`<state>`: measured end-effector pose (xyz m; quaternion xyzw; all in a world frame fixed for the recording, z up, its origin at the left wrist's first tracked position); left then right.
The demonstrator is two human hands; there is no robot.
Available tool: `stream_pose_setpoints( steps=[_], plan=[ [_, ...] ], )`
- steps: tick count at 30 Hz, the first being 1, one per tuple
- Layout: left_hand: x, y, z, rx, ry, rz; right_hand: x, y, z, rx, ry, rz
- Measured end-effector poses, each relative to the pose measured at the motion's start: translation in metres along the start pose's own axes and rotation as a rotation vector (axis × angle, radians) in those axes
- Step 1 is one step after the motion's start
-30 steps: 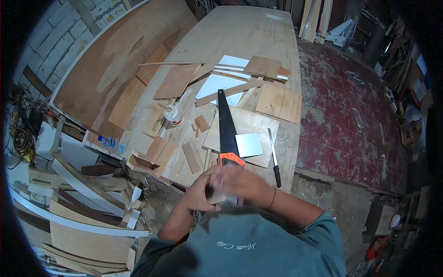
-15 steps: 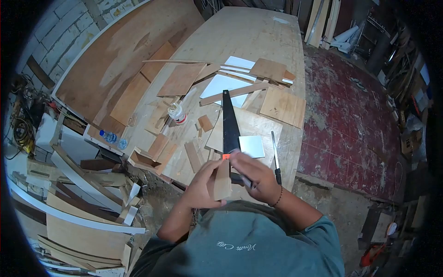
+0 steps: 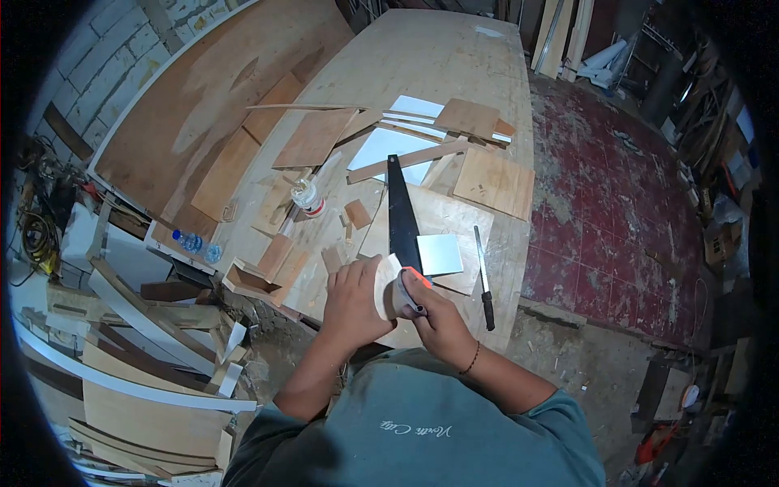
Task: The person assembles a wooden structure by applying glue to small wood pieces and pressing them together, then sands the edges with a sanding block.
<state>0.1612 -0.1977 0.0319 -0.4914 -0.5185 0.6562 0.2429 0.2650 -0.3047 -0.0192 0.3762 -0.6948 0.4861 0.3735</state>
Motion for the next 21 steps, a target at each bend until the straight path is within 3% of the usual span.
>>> stream_pose_setpoints(
  steps=[2,5,6,8,14,16,17,18,20,21],
  plan=[
    [-0.003,0.005,0.000,-0.002,0.023,-0.004,-0.004,-0.003,-0.003,0.007,0.006,0.038],
    [-0.004,0.016,-0.006,0.002,0.001,0.040,0.005,-0.018,-0.021,0.048,0.234,-0.200],
    [0.000,0.016,-0.010,-0.012,-0.048,0.057,0.002,-0.015,-0.017,0.050,0.231,-0.195],
    [0.011,0.014,-0.011,-0.051,-0.122,0.059,-0.003,-0.001,-0.006,0.075,0.090,0.132],
    [0.010,0.019,-0.009,-0.004,-0.110,0.057,0.000,-0.008,-0.015,0.101,0.158,0.058],
    [0.034,0.016,-0.009,-0.075,-0.169,0.070,0.003,-0.009,0.001,0.192,0.098,0.205],
    [0.044,0.011,-0.009,-0.096,-0.172,0.091,-0.004,-0.013,0.008,0.351,0.159,0.120],
    [0.050,0.006,-0.008,-0.113,-0.175,0.112,-0.005,-0.023,0.008,0.353,0.154,0.121],
    [0.050,-0.001,-0.002,-0.083,-0.099,0.137,-0.010,-0.044,0.008,0.353,0.354,0.167],
    [0.049,0.000,0.001,0.012,-0.005,0.362,-0.005,-0.056,0.004,0.184,0.222,0.249]
  ],
)
Point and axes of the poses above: each hand's wrist, its own z-axis away from the middle knuckle, its own y-axis out of the palm, x = y × z, the point moved 3 cm from there along -z, towards the middle knuckle, and after that the axes turned 13 degrees about x, right-handed, at the moved point
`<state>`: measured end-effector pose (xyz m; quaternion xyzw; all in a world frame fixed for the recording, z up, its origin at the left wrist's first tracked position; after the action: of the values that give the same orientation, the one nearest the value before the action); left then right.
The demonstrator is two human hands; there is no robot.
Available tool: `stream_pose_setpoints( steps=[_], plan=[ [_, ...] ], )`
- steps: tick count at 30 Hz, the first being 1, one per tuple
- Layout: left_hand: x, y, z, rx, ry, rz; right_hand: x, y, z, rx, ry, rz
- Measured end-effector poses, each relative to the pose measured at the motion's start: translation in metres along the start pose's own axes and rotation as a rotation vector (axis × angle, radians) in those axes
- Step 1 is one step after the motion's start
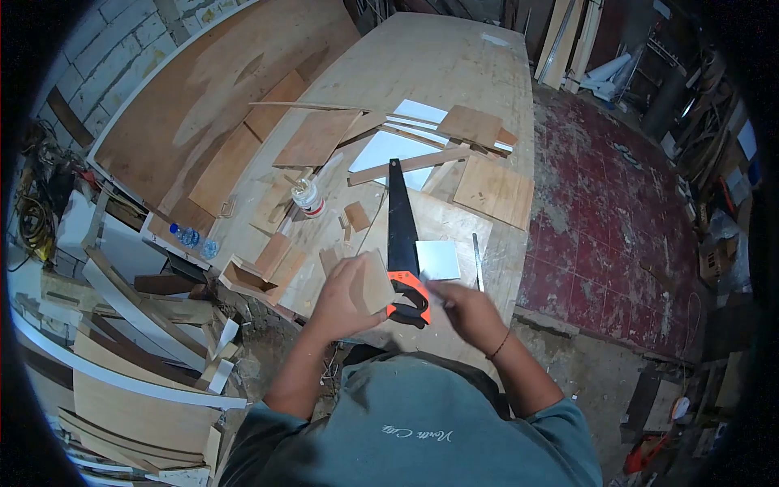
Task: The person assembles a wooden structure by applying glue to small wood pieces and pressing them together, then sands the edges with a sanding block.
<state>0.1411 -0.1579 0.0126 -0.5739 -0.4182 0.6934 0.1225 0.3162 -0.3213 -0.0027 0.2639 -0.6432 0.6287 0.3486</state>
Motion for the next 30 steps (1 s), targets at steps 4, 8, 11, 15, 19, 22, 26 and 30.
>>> stream_pose_setpoints(
  steps=[4,8,11,15,19,22,26,30],
  plan=[
    [-0.002,0.017,0.007,0.275,0.184,0.603,0.034,-0.014,0.007,-0.437,-0.435,0.098],
    [-0.019,0.021,0.012,0.381,0.267,0.648,0.056,0.002,0.001,-0.196,-0.725,0.191],
    [-0.030,0.008,0.015,0.341,0.272,0.266,0.002,-0.001,-0.030,-0.220,-0.464,0.165],
    [-0.046,-0.002,0.019,0.303,0.272,0.109,0.034,-0.004,-0.007,-0.259,-0.675,0.130],
    [-0.048,-0.001,0.020,0.381,0.320,0.200,0.018,0.003,-0.026,-0.237,-0.425,0.093],
    [-0.043,0.000,0.018,0.313,0.304,0.310,0.017,0.007,-0.028,-0.301,-0.401,-0.009],
    [-0.023,0.010,0.018,0.463,0.237,0.544,0.031,0.014,-0.027,-0.274,-0.473,-0.050],
    [-0.030,0.011,0.019,0.356,0.265,0.750,0.041,0.006,-0.024,-0.243,-0.382,-0.059]
  ],
)
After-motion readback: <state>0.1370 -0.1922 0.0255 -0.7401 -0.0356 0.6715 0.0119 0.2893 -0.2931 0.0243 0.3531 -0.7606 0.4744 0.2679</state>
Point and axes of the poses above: each hand's wrist, its own z-axis away from the middle knuckle, its own y-axis out of the palm, x = y × z, the point moved 3 cm from there along -z, towards the middle knuckle, and after that the axes turned 13 degrees about x, right-handed, at the moved point
